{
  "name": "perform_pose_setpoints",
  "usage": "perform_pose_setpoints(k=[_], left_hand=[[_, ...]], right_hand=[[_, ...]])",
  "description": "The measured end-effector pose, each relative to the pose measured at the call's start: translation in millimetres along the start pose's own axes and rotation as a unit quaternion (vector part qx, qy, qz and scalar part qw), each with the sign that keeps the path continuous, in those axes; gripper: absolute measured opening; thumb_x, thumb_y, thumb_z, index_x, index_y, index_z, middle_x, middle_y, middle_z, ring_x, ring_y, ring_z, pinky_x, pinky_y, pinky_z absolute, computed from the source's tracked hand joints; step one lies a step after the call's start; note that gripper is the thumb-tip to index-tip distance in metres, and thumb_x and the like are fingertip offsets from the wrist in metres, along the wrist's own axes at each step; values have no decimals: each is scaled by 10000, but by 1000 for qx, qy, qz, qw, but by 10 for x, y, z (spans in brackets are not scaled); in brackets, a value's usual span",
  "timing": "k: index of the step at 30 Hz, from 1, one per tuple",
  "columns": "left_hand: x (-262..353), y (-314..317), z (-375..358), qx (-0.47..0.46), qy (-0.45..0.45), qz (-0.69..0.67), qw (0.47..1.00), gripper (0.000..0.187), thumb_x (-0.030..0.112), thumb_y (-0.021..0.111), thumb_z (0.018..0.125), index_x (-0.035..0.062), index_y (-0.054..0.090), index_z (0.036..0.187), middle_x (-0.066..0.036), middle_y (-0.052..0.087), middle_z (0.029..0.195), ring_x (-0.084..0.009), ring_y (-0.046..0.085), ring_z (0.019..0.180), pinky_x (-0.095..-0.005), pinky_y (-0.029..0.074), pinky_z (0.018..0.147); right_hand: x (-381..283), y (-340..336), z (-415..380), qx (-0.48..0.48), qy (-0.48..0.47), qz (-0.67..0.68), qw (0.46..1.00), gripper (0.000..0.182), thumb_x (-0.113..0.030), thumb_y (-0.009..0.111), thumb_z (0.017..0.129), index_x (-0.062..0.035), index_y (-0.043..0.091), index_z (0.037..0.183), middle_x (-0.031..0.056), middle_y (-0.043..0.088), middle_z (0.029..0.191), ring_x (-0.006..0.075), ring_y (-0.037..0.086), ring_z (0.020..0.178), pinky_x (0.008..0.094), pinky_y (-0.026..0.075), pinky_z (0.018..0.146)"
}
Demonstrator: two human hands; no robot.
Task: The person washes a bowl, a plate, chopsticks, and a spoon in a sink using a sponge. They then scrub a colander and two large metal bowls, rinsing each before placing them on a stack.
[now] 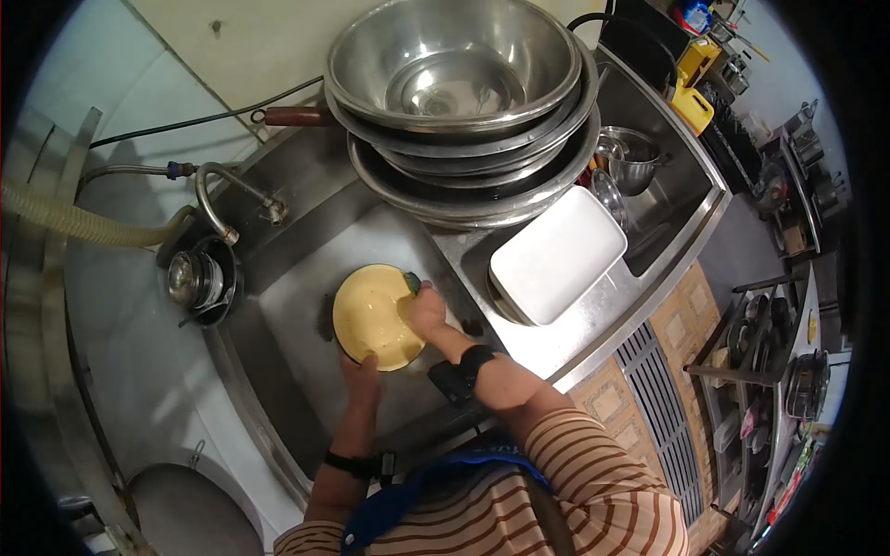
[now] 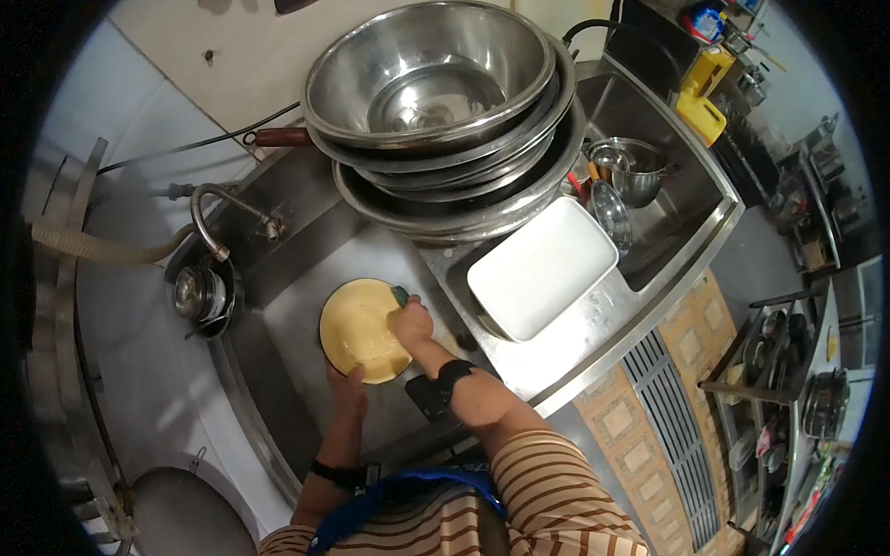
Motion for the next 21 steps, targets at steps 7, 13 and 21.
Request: perform_pose_setpoints(k=[7, 13, 21], left_hand=[[-56, -202, 148, -49, 75, 261, 961, 347, 78, 592, 704, -9, 526, 1034, -96, 584, 947, -179, 566, 839, -320, 456, 725], [389, 114, 601, -103, 170, 274, 941, 155, -3, 525, 711, -32, 593, 848, -60, 593, 720, -122, 545, 672, -274, 443, 600], [314, 74, 491, 137, 90, 12, 986, 236, 49, 564, 772, -79, 580, 969, -107, 615, 861, -156, 573, 705, -277, 473, 629]], right_hand=[[-151, -164, -35, 187, -421, -90, 883, 254, -85, 575, 599, -96, 611, 851, 129, 608, 788, 320, 573, 776, 419, 444, 673], [-698, -264, -457, 202, -496, -115, 837, 241, -119, 633, 574, -104, 559, 803, 99, 530, 759, 307, 514, 772, 408, 395, 632], [32, 11, -292, 64, 56, 283, 955, 258, -68, 514, 702, 34, 551, 935, 231, 628, 816, 348, 620, 722, 413, 484, 642]])
Point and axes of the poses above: each hand's wrist, its own z-axis towards the middle knuckle, its own y-axis out of the palm, x = y × z, the point moved 2 cm from there along z, towards the middle knuckle
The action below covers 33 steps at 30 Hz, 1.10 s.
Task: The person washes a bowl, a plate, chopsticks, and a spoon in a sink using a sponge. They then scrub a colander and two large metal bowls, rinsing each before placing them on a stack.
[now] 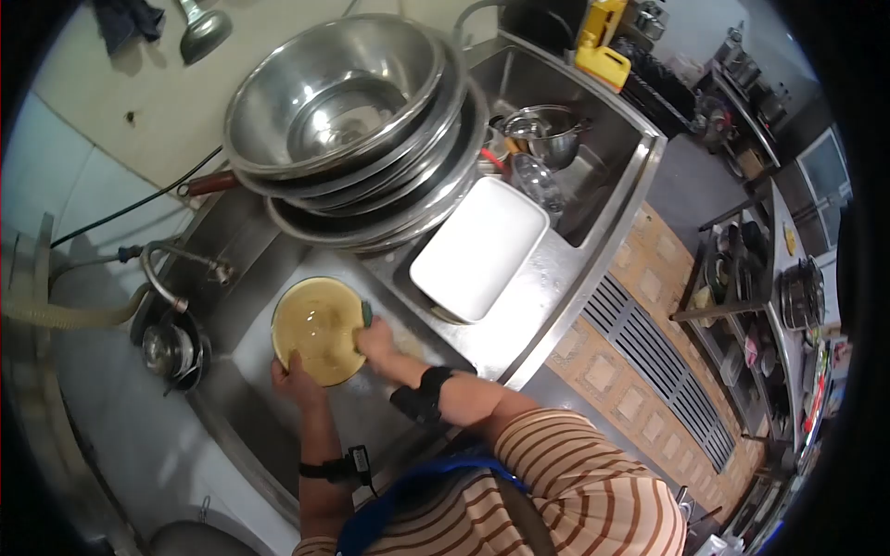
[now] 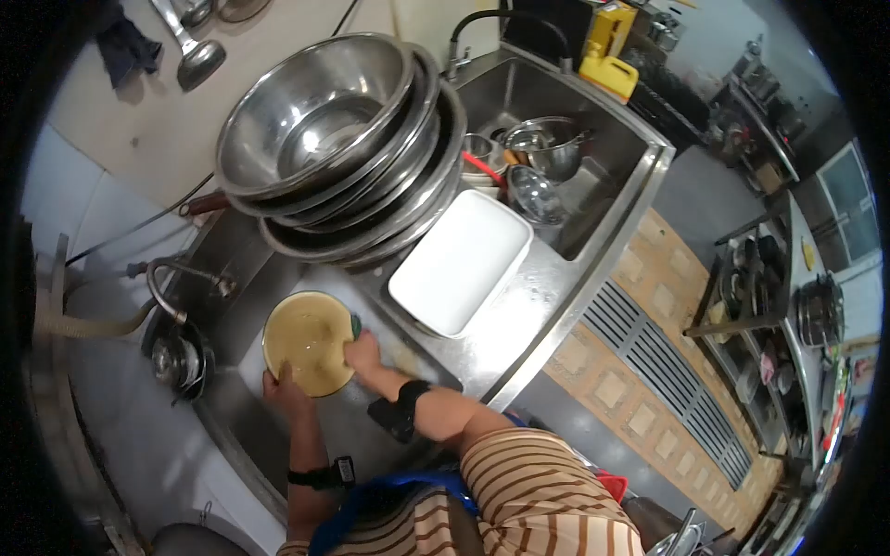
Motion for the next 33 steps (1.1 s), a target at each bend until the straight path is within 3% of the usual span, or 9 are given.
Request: perform_pose_setpoints(k=[4, 7, 11, 13, 15, 17, 19, 23, 33], left_hand=[[-562, -317, 31, 0, -56, 59, 997, 280, 129, 621, 784, -66, 590, 984, -130, 623, 884, -215, 580, 705, -328, 478, 632], [-641, -570, 222, -107, 19, 251, 962, 282, 225, 623, 808, -47, 597, 880, -127, 599, 762, -236, 540, 647, -370, 449, 593], [-94, -159, 490, -367, 229, 373, 821, 322, 283, 590, 819, -32, 565, 757, -110, 544, 618, -226, 465, 551, -391, 405, 527], [12, 87, 344, -332, 265, 225, 877, 300, 261, 565, 816, -22, 557, 719, -87, 511, 573, -217, 434, 515, -388, 384, 493], [-90, -65, 480, -364, 148, 301, 869, 313, 298, 557, 831, -14, 572, 851, -129, 549, 708, -235, 494, 625, -374, 429, 573], [-166, -172, 484, -156, 552, 332, 748, 297, 278, 714, 757, 170, 525, 555, -39, 514, 554, -231, 499, 489, -364, 407, 424], [-167, -89, 440, -166, 482, 305, 804, 284, 280, 706, 761, 162, 525, 576, -46, 516, 571, -233, 501, 503, -365, 408, 437], [-378, 368, 283, -281, 193, 262, 903, 262, 283, 691, 768, 147, 525, 619, -59, 520, 603, -237, 504, 531, -368, 412, 463], [-957, 1051, -7, -397, 20, 209, 893, 232, 292, 654, 788, 109, 525, 725, -92, 529, 684, -246, 512, 600, -375, 420, 529]], right_hand=[[746, 296, 417, -7, -12, 61, 998, 293, -35, 553, 688, -5, 578, 977, 203, 626, 765, 320, 620, 689, 388, 478, 582], [7, -39, 340, 1, -377, -254, 891, 297, -110, 619, 673, -79, 603, 969, 173, 622, 880, 336, 599, 749, 417, 484, 641], [-730, -16, -237, -171, -519, -393, 739, 252, -129, 587, 637, -97, 584, 888, 126, 593, 860, 296, 582, 859, 431, 460, 712], [-699, 106, -146, -143, -602, -300, 726, 285, -95, 617, 594, -54, 571, 872, 147, 584, 765, 348, 586, 772, 463, 461, 673], [-644, 32, 70, -91, -516, -249, 814, 285, -70, 611, 597, -35, 567, 876, 162, 593, 791, 364, 587, 790, 477, 456, 681], [-462, -74, 306, -43, -300, -179, 936, 261, -38, 584, 640, -4, 565, 899, 206, 608, 891, 380, 589, 882, 478, 456, 730], [-295, -278, 188, -171, 5, -39, 984, 243, -26, 559, 689, 35, 596, 922, 242, 621, 892, 375, 600, 893, 438, 465, 773], [674, 327, 376, -20, -42, -101, 994, 251, -75, 536, 730, 14, 605, 954, 255, 607, 956, 385, 592, 912, 446, 482, 742], [100, -299, 167, -59, -374, -424, 823, 193, -203, 602, 648, -57, 669, 755, 160, 630, 708, 334, 612, 655, 428, 484, 542]])
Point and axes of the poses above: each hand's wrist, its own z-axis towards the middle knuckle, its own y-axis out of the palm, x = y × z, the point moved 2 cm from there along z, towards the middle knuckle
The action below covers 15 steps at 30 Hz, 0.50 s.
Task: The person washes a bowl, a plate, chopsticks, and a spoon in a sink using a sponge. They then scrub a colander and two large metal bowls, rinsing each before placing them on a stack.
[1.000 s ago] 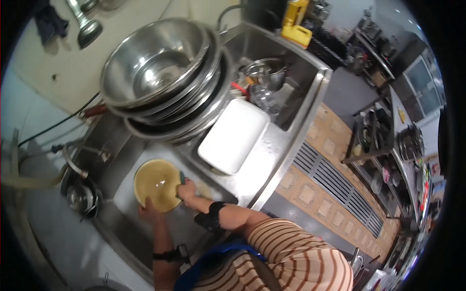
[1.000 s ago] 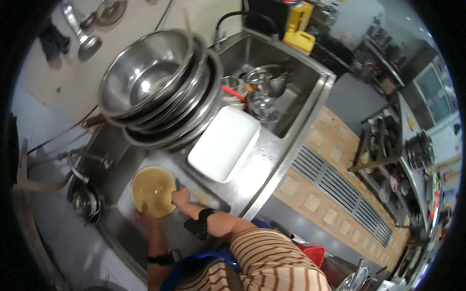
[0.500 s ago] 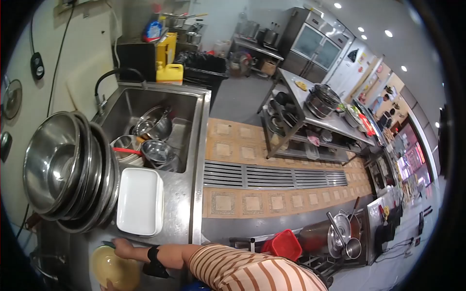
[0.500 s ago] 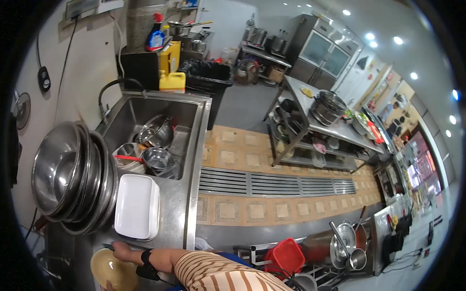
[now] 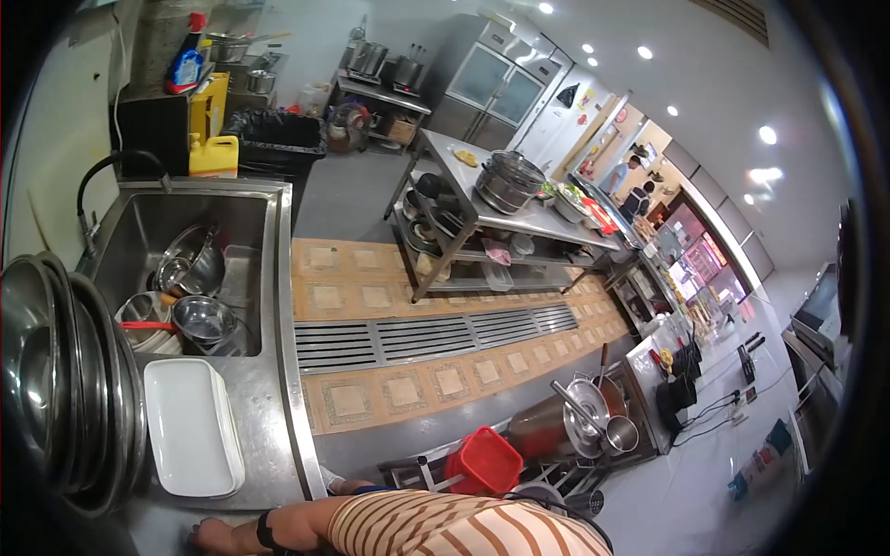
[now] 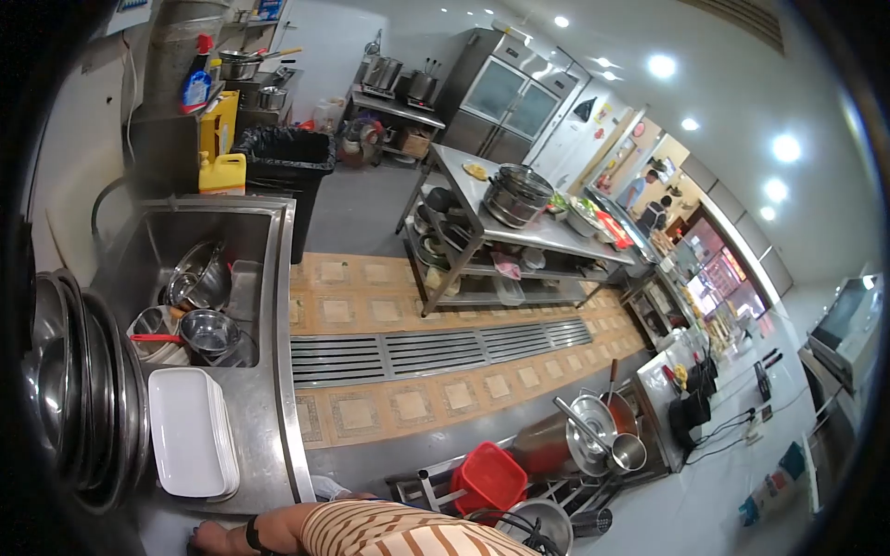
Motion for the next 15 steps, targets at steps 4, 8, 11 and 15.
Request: perform_pose_setpoints(k=[4, 8, 11, 15], left_hand=[[-117, 113, 46, -28, -26, -28, 999, 233, 295, 639, 796, 93, 526, 768, -105, 533, 717, -250, 516, 628, -378, 424, 555], [-214, 212, 77, -47, -47, -54, 996, 241, 298, 624, 804, 78, 526, 810, -118, 536, 749, -254, 519, 656, -381, 427, 581], [-304, 268, 83, -54, -66, -75, 993, 252, 301, 612, 810, 67, 526, 842, -128, 539, 774, -257, 521, 677, -383, 430, 601], [-387, 328, 71, -58, -88, -101, 989, 272, 304, 597, 817, 51, 526, 885, -142, 543, 806, -261, 525, 704, -386, 433, 627]], right_hand=[[268, 531, 169, -14, 41, 54, 998, 215, -67, 507, 740, 3, 590, 925, 210, 611, 877, 366, 612, 781, 427, 502, 643], [256, 484, 87, 42, 72, 42, 996, 183, -107, 535, 708, 7, 616, 825, 197, 621, 831, 347, 616, 743, 424, 500, 617], [118, 5, -3, -23, 13, 19, 999, 170, -201, 585, 669, -51, 660, 700, 157, 635, 741, 331, 612, 660, 428, 488, 543], [88, 154, 53, -78, 45, -3, 996, 188, -224, 593, 672, -64, 674, 728, 163, 637, 757, 329, 618, 691, 428, 499, 586]])
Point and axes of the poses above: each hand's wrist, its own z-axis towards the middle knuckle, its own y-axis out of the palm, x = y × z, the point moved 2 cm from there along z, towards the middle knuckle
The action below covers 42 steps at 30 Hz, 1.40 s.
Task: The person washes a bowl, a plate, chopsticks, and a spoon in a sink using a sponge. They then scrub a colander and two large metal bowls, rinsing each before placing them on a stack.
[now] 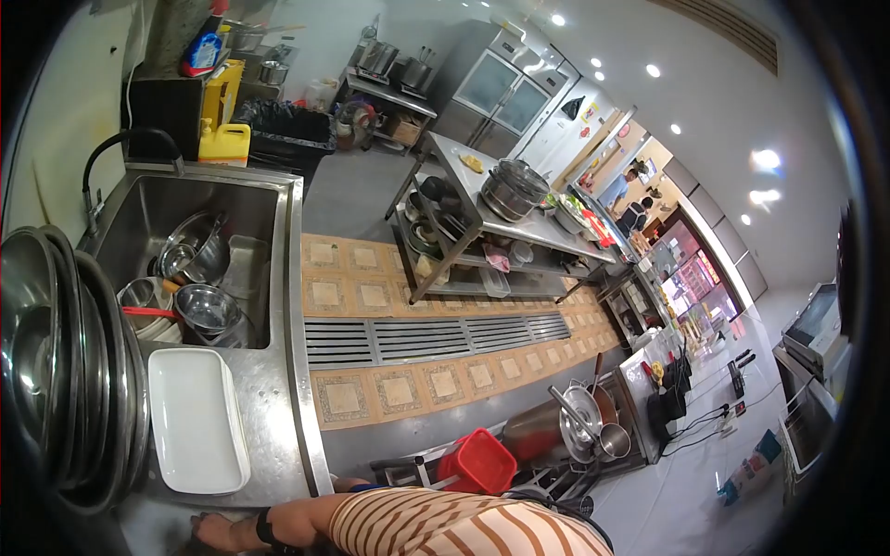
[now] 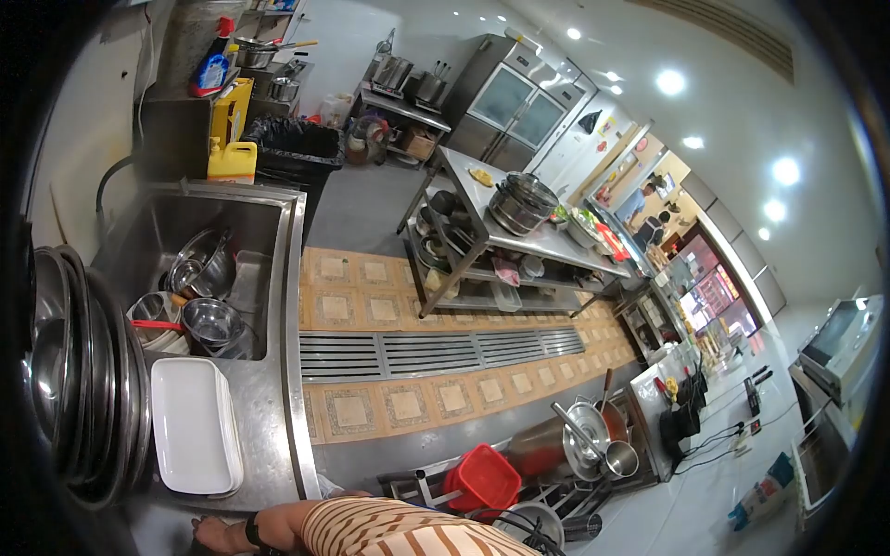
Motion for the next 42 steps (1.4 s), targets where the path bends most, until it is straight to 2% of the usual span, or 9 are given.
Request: perform_pose_setpoints(k=[14, 17, 22, 26, 28, 31, 35, 37, 42], left_hand=[[-1716, -696, -1020, 99, -111, -325, 934, 371, 316, 545, 845, -2, 527, 1034, -188, 556, 920, -274, 536, 802, -395, 445, 720], [-925, -793, -1210, 57, 230, 305, 922, 456, 303, 533, 841, 1, 460, 1174, -204, 530, 1100, -346, 535, 994, -459, 384, 896], [-84, -776, -1317, 159, -42, -220, 961, 445, 78, 500, 734, -8, 447, 1167, -148, 546, 1029, -307, 571, 947, -378, 483, 744], [-139, -835, -1426, 50, 39, 48, 997, 439, -2, 470, 718, -10, 455, 1156, -126, 554, 1002, -238, 578, 905, -330, 499, 714], [322, -606, -1515, 119, -174, -204, 956, 385, 23, 469, 777, -17, 453, 1159, -157, 562, 1033, -269, 588, 876, -355, 501, 696], [293, -782, -1560, 84, 23, 145, 986, 377, 53, 477, 806, -16, 449, 1176, -164, 532, 1120, -277, 551, 1000, -373, 485, 767], [131, -961, -1612, 28, 150, 468, 871, 452, 23, 495, 754, -23, 434, 1199, -133, 484, 1206, -231, 489, 1097, -326, 436, 873], [17, -865, -1648, 101, 107, 119, 982, 501, 7, 488, 698, -28, 431, 1194, -117, 495, 1178, -218, 501, 1062, -302, 429, 866], [427, -899, -1508, 193, 38, -269, 943, 547, -8, 466, 631, -27, 439, 1176, -83, 510, 1132, -179, 521, 1008, -287, 421, 863]], right_hand=[[-5, 483, 118, -76, 52, 79, 993, 503, -223, 591, 725, -44, 513, 1189, 203, 607, 1005, 338, 602, 899, 447, 468, 777], [-431, 319, -60, -165, 40, 73, 983, 404, -272, 612, 743, -137, 578, 1122, 130, 581, 1086, 334, 535, 1042, 422, 464, 807], [-370, 327, -185, -42, -112, -87, 989, 240, -180, 579, 739, -127, 617, 970, 101, 592, 1033, 263, 514, 1073, 412, 484, 742], [-436, 151, 276, -22, 14, -14, 1000, 253, -119, 599, 679, -82, 621, 928, 136, 620, 983, 291, 579, 959, 408, 487, 720], [-645, 202, 405, -38, 48, 92, 994, 291, -81, 605, 649, -59, 619, 938, 176, 621, 928, 321, 599, 881, 411, 481, 737], [-1026, 277, 187, 11, -127, 301, 945, 325, 13, 575, 634, -47, 614, 951, 191, 608, 917, 353, 584, 900, 413, 463, 793], [-1076, -63, 29, -4, -371, 120, 921, 291, -38, 617, 601, -102, 639, 884, 85, 581, 918, 301, 523, 937, 361, 446, 811], [-975, -220, 204, 16, -426, -15, 905, 243, -98, 604, 626, -114, 643, 865, 54, 571, 912, 275, 499, 942, 357, 437, 811], [-694, -500, 384, 78, -302, -139, 940, 174, -136, 535, 702, -99, 634, 841, 50, 568, 921, 255, 486, 953, 370, 422, 820]])
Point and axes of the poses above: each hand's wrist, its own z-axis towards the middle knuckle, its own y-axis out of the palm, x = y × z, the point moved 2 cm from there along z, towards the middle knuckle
